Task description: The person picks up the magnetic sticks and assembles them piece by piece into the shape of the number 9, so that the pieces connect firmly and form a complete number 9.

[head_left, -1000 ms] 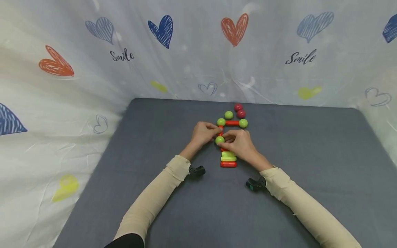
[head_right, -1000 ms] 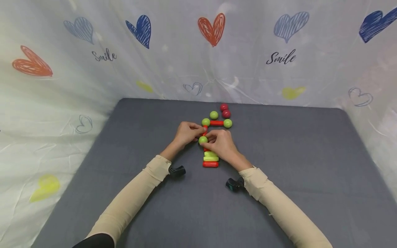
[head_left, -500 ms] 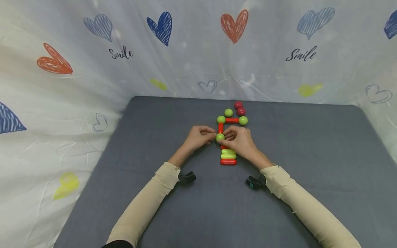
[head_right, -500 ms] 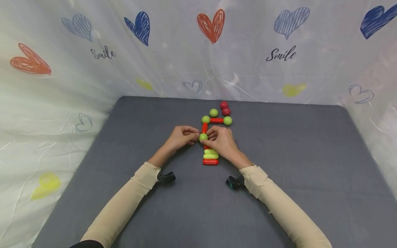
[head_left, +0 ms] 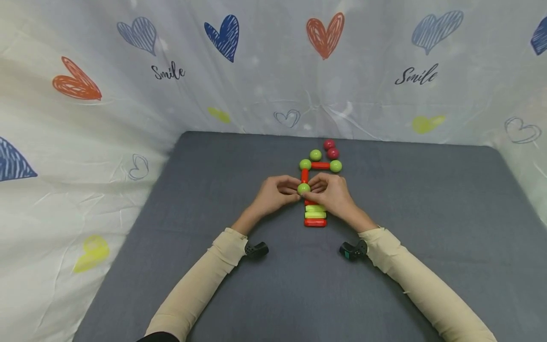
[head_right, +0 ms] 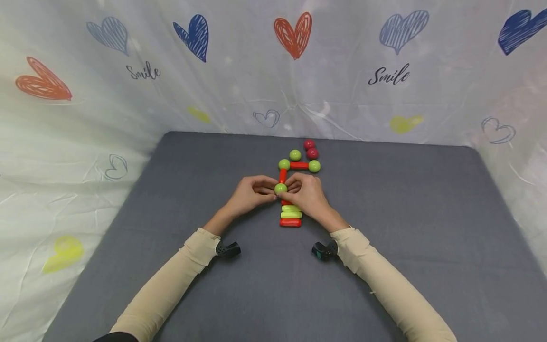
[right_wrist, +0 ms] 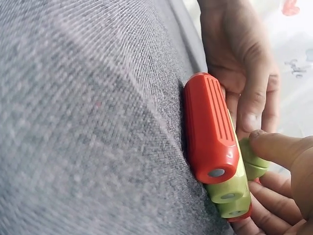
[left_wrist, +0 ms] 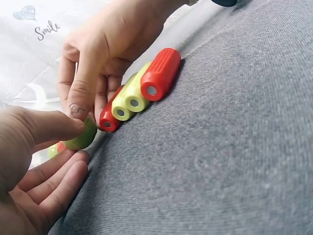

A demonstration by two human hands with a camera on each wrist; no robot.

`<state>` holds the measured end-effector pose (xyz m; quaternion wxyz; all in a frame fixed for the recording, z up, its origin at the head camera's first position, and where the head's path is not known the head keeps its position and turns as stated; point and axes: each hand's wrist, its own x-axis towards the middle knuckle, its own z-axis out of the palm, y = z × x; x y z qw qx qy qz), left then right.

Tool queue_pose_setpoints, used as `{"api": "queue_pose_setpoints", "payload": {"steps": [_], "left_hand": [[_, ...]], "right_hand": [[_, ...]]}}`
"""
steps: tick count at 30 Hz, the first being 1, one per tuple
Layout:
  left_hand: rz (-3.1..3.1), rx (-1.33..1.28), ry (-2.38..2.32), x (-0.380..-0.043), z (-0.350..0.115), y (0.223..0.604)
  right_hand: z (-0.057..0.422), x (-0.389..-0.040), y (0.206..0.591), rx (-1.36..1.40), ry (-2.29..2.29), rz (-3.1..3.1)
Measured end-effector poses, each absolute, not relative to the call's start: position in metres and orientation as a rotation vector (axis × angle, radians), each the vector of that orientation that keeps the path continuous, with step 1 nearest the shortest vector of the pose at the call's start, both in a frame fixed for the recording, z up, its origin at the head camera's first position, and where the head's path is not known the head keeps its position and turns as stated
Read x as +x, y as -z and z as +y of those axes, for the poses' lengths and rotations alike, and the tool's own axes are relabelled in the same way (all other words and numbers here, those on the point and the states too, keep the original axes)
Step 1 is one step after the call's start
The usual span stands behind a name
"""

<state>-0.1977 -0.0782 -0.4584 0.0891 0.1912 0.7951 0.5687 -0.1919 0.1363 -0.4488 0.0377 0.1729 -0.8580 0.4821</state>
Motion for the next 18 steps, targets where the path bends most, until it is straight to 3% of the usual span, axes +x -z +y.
{"api": "queue_pose_setpoints", "payload": {"steps": [18], "left_hand": [[2.571, 0.650, -1.599, -0.1970, -0.0739, 0.4646]], "right_hand": [[0.1423, -0.1923, 0.4506, 0.616, -1.569, -2.615]]}}
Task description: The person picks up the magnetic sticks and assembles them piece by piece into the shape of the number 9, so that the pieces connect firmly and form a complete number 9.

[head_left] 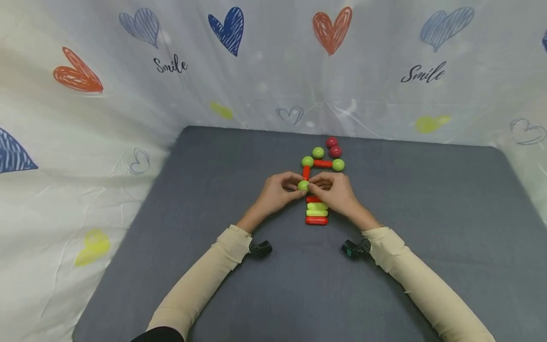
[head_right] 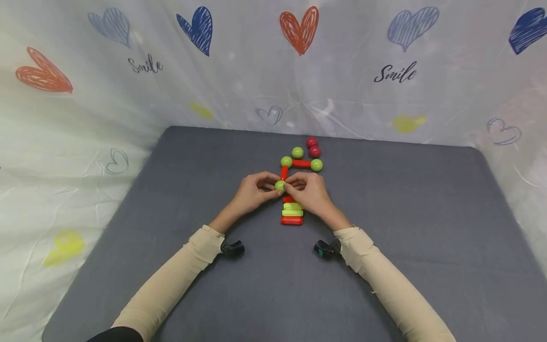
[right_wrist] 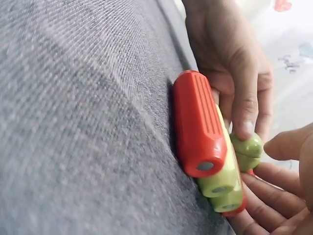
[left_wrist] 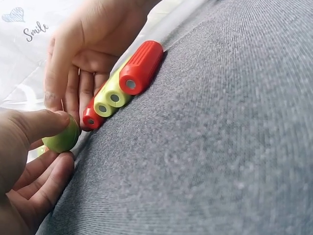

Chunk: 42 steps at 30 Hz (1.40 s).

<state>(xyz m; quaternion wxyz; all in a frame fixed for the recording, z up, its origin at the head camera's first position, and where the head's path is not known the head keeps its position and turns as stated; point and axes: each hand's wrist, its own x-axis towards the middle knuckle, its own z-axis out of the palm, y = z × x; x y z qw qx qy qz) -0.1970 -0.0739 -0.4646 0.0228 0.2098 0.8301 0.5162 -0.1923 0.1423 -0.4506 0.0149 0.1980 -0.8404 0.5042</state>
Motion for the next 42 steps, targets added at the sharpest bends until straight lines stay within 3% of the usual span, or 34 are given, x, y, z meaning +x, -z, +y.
{"api": "queue_pose_setpoints", "payload": {"steps": [14, 33, 42], "left_hand": [[2.606, 0.635, -1.576, -0.202, -0.074, 0.457], [2.575, 0.643, -1.579, -0.203, -0.075, 0.459], [2.575, 0.621, -1.577, -0.201, -0.075, 0.461]], "right_hand": [[0.174, -0.189, 0.423, 0.902, -1.238, -2.905], [0.165, -0.197, 0.417, 1.039, -0.960, -2.968], [0.171, -0.198, 0.422, 0.957, -1.014, -2.953]]}}
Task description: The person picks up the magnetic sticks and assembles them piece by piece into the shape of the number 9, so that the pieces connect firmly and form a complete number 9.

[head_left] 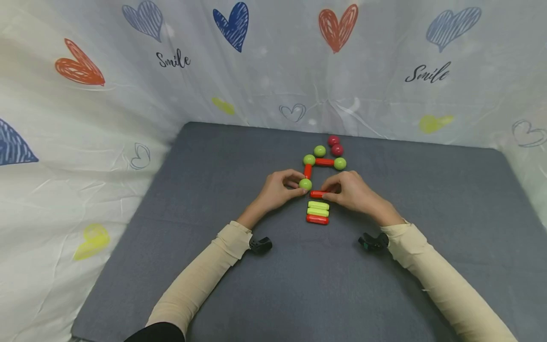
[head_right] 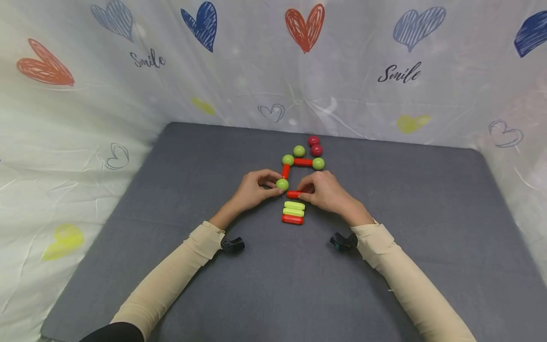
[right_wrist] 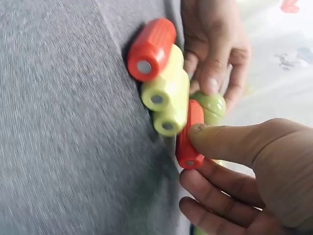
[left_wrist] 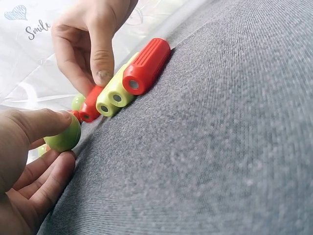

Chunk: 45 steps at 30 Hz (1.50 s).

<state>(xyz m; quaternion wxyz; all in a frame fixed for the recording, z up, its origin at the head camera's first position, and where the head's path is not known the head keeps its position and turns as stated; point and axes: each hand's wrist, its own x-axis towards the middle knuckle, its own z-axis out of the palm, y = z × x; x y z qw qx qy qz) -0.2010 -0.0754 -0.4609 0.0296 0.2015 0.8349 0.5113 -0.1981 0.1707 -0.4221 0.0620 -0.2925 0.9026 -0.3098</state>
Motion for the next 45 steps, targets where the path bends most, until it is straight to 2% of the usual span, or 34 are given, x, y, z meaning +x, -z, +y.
{"api": "queue_pose_setpoints", "payload": {"steps": [45], "left_hand": [[2.697, 0.618, -1.435, -0.199, -0.064, 0.461]], "right_hand": [[0.183, -0.196, 0.438, -0.822, 1.170, 2.877]]}}
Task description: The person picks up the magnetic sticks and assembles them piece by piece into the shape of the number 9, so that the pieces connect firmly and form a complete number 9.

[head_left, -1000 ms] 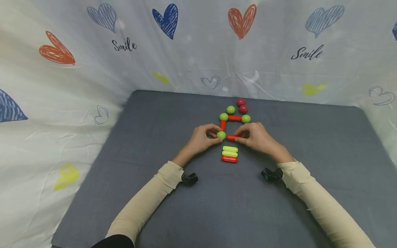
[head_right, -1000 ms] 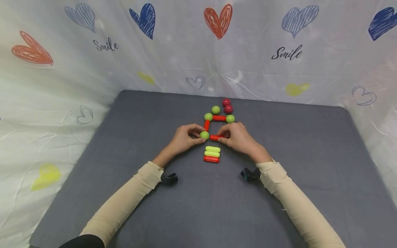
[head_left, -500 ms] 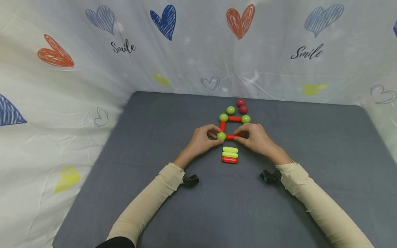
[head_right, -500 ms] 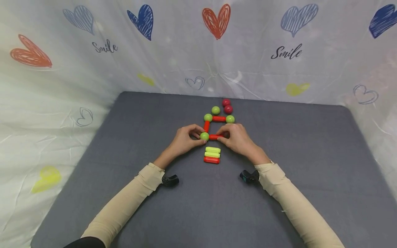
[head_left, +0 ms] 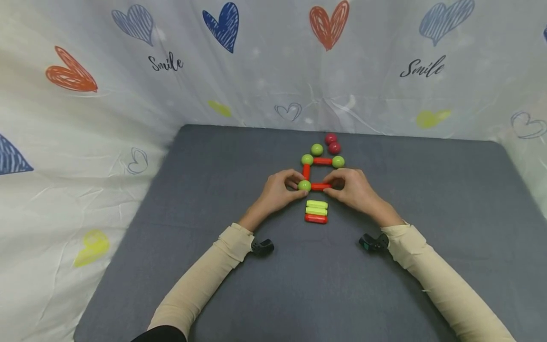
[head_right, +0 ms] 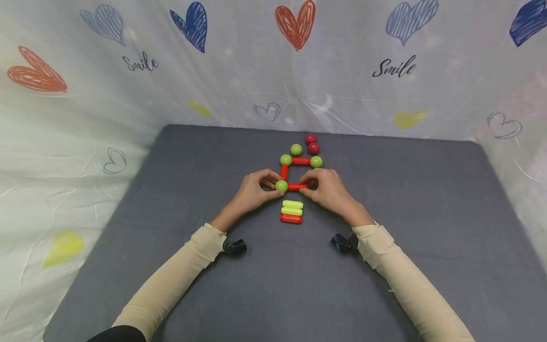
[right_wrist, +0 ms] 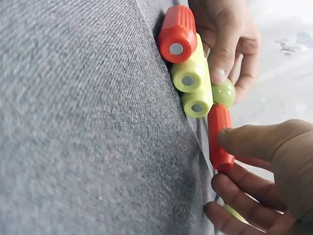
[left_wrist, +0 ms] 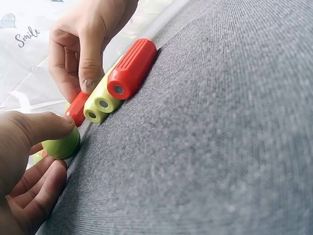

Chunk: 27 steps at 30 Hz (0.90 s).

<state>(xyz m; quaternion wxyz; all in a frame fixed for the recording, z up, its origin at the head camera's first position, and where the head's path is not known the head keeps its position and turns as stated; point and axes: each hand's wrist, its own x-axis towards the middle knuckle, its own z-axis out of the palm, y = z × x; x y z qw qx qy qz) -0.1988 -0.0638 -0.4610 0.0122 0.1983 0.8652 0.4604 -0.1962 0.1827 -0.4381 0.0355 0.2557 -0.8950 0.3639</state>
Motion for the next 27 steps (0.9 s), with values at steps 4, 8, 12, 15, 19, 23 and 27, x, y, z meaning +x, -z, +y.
{"api": "queue_pose_setpoints", "payload": {"steps": [4, 8, 12, 15, 19, 23, 27], "left_hand": [[2.697, 0.622, -1.444, -0.200, -0.064, 0.460], [2.700, 0.620, -1.443, -0.202, -0.065, 0.459], [2.706, 0.612, -1.441, -0.203, -0.066, 0.459], [2.706, 0.606, -1.441, -0.203, -0.066, 0.460], [2.695, 0.604, -1.439, -0.201, -0.066, 0.460], [2.688, 0.603, -1.444, -0.198, -0.066, 0.461], [2.689, 0.602, -1.442, -0.198, -0.065, 0.461]], "right_hand": [[0.188, -0.195, 0.435, 0.750, -1.141, -2.767], [0.193, -0.193, 0.432, 0.738, -1.134, -2.752], [0.197, -0.191, 0.429, 0.743, -1.121, -2.744], [0.200, -0.192, 0.428, 0.734, -1.127, -2.740], [0.205, -0.197, 0.427, 0.695, -1.140, -2.718], [0.211, -0.206, 0.421, 0.621, -1.128, -2.694], [0.216, -0.218, 0.415, 0.526, -1.115, -2.690]]}}
